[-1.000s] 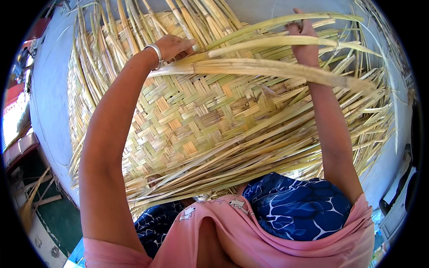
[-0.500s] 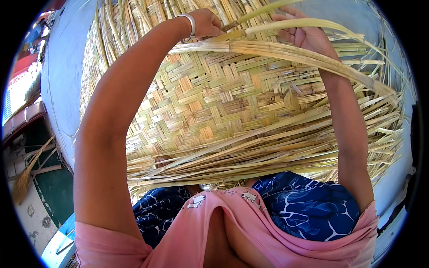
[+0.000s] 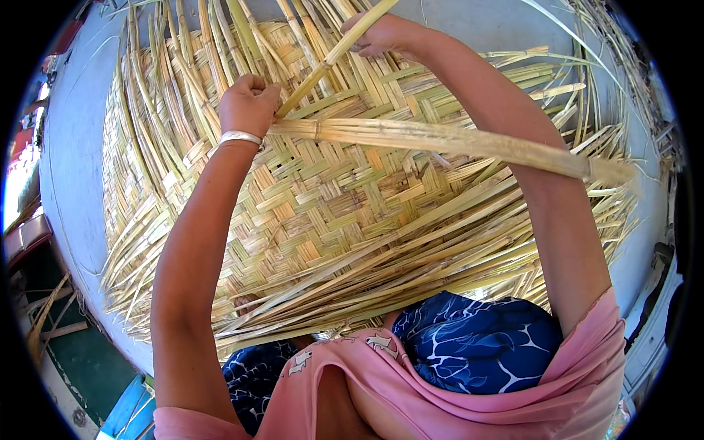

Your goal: The person weaves a large basket using dried palm leaves, interlacing strands by hand to form a tight pattern. The person sits on the floor and continuously adjusts the weave to maintain tension and alignment.

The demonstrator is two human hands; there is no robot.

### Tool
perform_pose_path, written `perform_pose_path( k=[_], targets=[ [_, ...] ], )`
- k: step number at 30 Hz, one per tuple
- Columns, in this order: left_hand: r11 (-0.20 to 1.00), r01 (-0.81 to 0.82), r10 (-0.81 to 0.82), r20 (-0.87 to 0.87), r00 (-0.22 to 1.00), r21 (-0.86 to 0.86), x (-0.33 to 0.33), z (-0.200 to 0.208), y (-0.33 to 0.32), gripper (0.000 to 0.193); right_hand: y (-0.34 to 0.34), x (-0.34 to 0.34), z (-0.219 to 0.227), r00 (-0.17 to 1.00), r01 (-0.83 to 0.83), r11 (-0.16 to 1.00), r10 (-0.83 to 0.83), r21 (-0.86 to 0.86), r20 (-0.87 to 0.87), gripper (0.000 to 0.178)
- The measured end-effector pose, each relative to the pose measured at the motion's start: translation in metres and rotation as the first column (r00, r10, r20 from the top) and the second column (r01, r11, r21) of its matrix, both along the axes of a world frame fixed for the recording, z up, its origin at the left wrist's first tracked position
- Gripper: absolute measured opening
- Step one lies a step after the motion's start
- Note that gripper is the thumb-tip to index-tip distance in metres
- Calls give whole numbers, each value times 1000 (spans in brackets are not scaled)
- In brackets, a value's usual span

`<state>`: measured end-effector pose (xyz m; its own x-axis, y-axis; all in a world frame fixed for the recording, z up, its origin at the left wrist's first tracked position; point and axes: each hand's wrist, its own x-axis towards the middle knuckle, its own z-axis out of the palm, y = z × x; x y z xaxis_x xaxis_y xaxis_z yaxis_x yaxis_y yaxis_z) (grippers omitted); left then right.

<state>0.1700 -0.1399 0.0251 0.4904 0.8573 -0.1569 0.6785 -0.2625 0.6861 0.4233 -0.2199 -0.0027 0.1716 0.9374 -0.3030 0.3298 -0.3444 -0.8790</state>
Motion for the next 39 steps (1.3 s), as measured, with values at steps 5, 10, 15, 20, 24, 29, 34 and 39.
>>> perform_pose_path(
  k=[5, 10, 15, 20, 24, 29, 34, 39],
  targets=[
    [998, -25, 27, 28, 999, -54, -6, 2, 4, 27, 30, -11, -4, 875, -151, 984, 179, -99, 450, 31],
    [1000, 0, 0, 6, 1000, -3, -9, 10, 1, 25, 41, -17, 7, 763, -67, 996, 89, -59, 640, 22],
    [1000, -4, 4, 49, 999, -16, -15, 12, 0, 22, 60, -16, -6, 732, -58, 980, 171, -190, 660, 23],
    [998, 0, 7, 99, 995, -66, -14, 16, 0, 21, 77, -21, 1, 826, 78, 964, 80, -254, 558, 24],
    [998, 17, -9, 147, 989, -56, -17, 11, 1, 18, 75, -16, -6, 910, 97, 990, -48, -98, 413, 38],
    [996, -37, 48, 134, 990, -84, -18, -2, 4, 23, 84, -24, -12, 795, 56, 996, -2, -70, 607, 44],
    [996, -31, 50, 228, 972, -89, -17, -12, 6, 19, 95, -25, -20, 798, 62, 992, 17, -110, 603, 46],
    [971, -142, 182, 213, 960, -191, -17, -14, 6, 24, 92, -34, 1, 932, 148, 988, -124, -44, 340, 47]
  ],
)
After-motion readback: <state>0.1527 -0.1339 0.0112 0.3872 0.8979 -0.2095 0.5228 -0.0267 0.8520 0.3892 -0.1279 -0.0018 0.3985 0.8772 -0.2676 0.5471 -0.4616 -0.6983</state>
